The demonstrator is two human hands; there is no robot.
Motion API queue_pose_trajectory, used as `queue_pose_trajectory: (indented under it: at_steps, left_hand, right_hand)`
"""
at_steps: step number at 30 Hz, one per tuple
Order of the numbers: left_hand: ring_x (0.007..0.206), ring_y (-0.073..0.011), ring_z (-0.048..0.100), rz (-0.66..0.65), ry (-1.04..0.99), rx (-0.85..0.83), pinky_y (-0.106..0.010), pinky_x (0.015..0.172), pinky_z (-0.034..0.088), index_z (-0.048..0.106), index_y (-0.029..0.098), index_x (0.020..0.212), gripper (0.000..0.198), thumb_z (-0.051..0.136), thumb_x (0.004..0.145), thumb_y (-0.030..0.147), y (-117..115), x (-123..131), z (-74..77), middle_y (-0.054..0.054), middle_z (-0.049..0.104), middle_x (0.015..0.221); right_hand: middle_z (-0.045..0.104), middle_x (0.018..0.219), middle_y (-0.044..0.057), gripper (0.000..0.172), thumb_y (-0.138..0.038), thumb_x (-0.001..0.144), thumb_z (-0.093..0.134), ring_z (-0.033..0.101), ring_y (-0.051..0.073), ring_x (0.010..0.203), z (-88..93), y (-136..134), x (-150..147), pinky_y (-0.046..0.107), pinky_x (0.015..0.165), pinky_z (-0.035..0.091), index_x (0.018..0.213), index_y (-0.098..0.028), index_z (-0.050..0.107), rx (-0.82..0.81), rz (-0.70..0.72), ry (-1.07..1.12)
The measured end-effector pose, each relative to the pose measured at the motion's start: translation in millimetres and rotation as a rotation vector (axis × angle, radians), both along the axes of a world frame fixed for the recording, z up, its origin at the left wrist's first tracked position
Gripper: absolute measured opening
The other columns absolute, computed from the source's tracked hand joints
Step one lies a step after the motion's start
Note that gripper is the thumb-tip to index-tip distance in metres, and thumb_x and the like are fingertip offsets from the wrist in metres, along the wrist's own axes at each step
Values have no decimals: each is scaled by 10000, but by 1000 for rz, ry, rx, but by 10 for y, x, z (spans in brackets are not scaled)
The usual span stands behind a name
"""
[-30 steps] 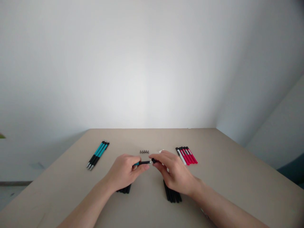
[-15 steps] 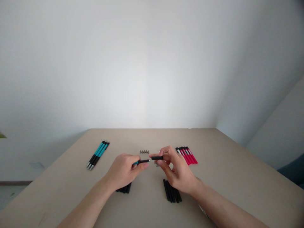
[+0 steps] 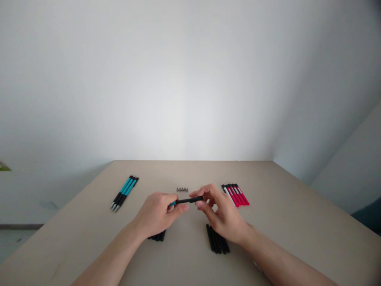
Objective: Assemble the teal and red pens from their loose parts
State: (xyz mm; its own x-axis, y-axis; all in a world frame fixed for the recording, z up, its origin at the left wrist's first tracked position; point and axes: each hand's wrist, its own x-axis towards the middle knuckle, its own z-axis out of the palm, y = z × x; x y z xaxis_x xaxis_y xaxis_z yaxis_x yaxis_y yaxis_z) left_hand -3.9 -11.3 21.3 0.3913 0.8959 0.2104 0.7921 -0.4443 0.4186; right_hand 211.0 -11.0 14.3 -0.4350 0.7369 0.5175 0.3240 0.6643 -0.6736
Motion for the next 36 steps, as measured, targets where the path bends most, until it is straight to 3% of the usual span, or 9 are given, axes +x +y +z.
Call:
queue_pose_trajectory:
  at_steps: [7,12,14,16,19,22,27,36]
  left_hand:
    - [483,-88,329,-34,-54,-48,-229,509,197,442,169,583,472,436,894,524,23,-17,-21,62,349,502]
    - [540,-99,358,-151,-298,-197,-226,539,251,562,153,747,430,349,952,465,-72,55,11,50,386,579]
    - [608,-111,397,-236,-440,-302,-223,580,302,583,149,902,423,295,970,451,-124,118,23,27,445,672]
    - [643,-122,416,-322,-559,-380,-228,611,341,551,145,902,417,287,969,461,-168,191,24,16,450,692]
    - [703,-135,479,-406,-686,-447,-248,688,392,526,143,853,405,292,972,452,-209,289,10,-15,511,735]
    - [786,-156,550,-458,-759,-469,-276,781,425,565,134,913,377,319,976,412,-224,344,0,-49,590,800]
    - [877,-173,604,-419,-816,-528,-305,847,457,575,140,1105,338,397,961,389,-218,348,-3,-79,643,966]
    - [811,-192,626,-383,-817,-578,-297,738,459,604,116,1024,416,510,885,496,-152,286,-133,-84,665,842]
  right_hand:
    - [669,890,46,132,-263,916,527,588,109,663,17,13,-34,196,549,461,1020,-189,561,-1,-24,9]
    - [648,828,40,148,-291,895,578,585,111,646,-23,7,-39,205,542,462,986,-175,587,-83,-21,149]
    - [624,762,21,130,-287,898,579,581,106,629,-31,-7,-52,199,530,463,956,-172,595,-160,44,273]
    - [586,733,8,115,-276,910,564,587,99,615,-19,-32,-76,188,511,467,899,-170,606,-232,154,393]
    - [548,883,28,108,-265,906,569,620,87,555,10,-76,-113,197,462,489,932,-176,625,-321,291,499]
    - [517,946,40,131,-264,897,584,583,53,476,22,-98,-132,181,397,458,975,-189,656,-344,292,499]
    - [482,881,33,180,-290,902,575,487,38,490,22,-82,-128,173,383,412,851,-166,695,-324,259,464]
    - [522,857,49,308,-331,917,549,507,53,521,-6,-47,-124,188,449,450,714,-136,675,-322,279,386]
